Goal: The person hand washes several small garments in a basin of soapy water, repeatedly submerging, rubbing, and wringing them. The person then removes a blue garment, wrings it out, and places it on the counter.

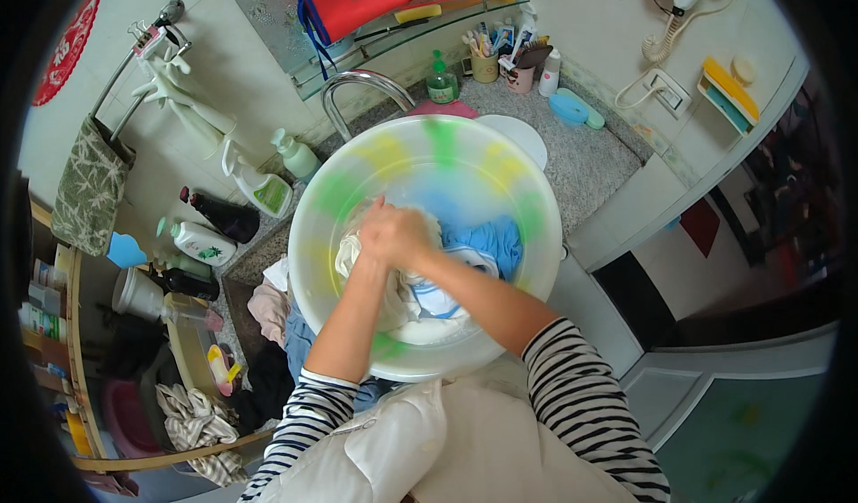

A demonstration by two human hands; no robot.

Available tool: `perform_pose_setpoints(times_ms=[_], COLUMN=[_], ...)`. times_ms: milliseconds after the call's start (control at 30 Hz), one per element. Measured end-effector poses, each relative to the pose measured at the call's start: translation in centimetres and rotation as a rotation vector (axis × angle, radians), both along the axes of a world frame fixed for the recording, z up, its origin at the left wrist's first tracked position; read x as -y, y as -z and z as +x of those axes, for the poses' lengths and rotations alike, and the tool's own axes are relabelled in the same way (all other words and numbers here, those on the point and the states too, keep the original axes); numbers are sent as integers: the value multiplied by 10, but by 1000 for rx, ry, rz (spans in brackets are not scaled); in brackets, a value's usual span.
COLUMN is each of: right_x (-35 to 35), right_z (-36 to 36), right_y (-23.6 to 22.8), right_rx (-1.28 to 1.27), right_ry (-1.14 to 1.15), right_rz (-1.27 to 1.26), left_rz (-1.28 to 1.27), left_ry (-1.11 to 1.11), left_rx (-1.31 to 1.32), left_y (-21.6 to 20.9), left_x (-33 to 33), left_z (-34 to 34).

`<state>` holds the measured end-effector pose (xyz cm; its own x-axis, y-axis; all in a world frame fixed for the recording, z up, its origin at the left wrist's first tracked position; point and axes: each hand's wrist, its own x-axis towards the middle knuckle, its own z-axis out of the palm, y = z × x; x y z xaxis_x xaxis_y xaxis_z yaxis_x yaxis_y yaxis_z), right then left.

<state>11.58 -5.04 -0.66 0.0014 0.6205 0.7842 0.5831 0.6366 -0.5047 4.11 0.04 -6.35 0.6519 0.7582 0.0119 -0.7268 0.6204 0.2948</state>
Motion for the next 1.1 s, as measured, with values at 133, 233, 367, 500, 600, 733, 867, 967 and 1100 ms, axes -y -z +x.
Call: perform_pose_setpoints(times_ms=[133, 233, 367, 500, 600, 733, 867, 967, 1100], right_x=[-7, 0, -16, -53, -60, -50, -43, -50, -33], right_z=[26, 7, 34, 102, 149, 108, 71, 66, 47], right_y=[-5, -5, 2, 62, 115, 37, -33, 18, 17], right_rx=[-49, -86, -98, -5, 102, -724, -561, -261, -355], right_ry=[263, 71, 123, 383, 564, -73, -474, -205, -203], right_rz=[-160, -69, -524, -705, -876, -1329, -1326, -898, -1026], left_rz=[-93, 30, -266, -33, -281, -324, -319, -246, -210], left_ry=[10, -121, -74, 83, -173, -222, -268, -134, -196], left_rx=[-280, -53, -532, -9, -497, -482, -544, -557, -685], left_y=[-30, 12, -65, -2, -35, -7, -19, 1, 22], left_x=[3, -1, 23, -10, -5, -16, -7, -20, -30], left_z=[-4, -4, 7, -14, -9, -25, -16, -14, -14])
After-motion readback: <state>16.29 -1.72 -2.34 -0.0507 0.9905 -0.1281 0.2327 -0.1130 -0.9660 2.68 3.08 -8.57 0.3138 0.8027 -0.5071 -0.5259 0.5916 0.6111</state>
